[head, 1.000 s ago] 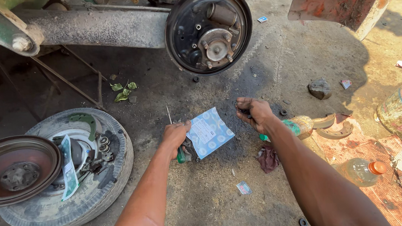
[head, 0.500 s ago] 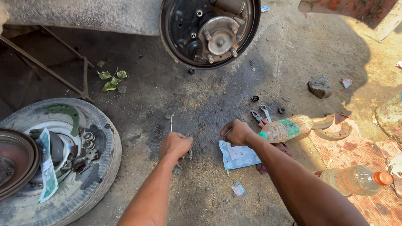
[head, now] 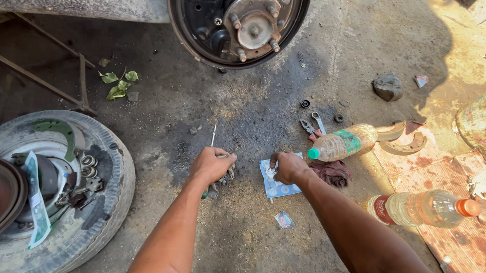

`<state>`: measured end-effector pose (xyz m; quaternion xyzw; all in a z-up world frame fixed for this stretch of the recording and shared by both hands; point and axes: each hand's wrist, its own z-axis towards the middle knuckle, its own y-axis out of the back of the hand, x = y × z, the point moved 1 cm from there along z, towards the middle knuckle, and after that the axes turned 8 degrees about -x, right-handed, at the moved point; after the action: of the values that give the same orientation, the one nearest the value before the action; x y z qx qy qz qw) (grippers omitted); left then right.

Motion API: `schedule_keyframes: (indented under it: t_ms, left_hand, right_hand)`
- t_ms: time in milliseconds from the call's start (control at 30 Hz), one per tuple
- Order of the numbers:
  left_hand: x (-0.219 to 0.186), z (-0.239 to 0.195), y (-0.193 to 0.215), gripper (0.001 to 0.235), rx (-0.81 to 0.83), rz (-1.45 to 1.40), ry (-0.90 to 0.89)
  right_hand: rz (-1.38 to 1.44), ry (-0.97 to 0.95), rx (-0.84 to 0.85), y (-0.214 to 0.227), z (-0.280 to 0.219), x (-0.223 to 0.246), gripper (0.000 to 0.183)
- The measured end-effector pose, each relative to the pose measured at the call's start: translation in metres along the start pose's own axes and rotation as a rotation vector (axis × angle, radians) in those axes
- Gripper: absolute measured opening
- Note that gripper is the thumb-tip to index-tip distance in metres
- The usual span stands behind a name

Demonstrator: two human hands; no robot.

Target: The person cleans the inside of a vehicle's brake drum with a cloth, then opens a package of new bearings. Using a screwdriver and a wrench, the person installs the bearings into the wheel hub assembly.

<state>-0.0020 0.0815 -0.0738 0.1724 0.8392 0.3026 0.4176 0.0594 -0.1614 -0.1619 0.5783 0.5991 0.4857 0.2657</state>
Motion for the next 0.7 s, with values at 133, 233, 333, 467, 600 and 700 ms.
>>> schedule_keyframes:
  t_ms: [133, 233, 333, 467, 600, 700]
  left_hand:
    - [0.002, -0.002, 0.0, 0.037, 0.004, -0.007, 0.022]
    - [0.007, 0.0, 0.002, 0.038, -0.001, -0.019, 0.011]
    - [0.01, 0.0, 0.005, 0.038, -0.013, -0.031, 0.01]
    - [0.01, 0.0, 0.012, 0.039, -0.037, -0.041, 0.024]
    - [0.013, 0.0, 0.021, 0.04, -0.036, -0.013, 0.009]
    - [0.017, 0.001, 0.023, 0.04, -0.04, -0.024, 0.039]
  right_hand:
    - [-0.031, -0.049, -0.028, -0.007, -0.004, -0.011, 0.047]
    - [-0.078, -0.134, -0.035, -0.024, 0.003, -0.009, 0.042]
    - [0.16, -0.177, -0.135, -0.036, 0.004, 0.0, 0.045]
    - [0.311, -0.136, -0.15, -0.044, 0.008, 0.041, 0.043]
    - [0.395, -0.104, -0.12, -0.037, 0.011, 0.068, 0.042]
    - [0.417, -0.133, -0.098, -0.03, 0.016, 0.064, 0.038]
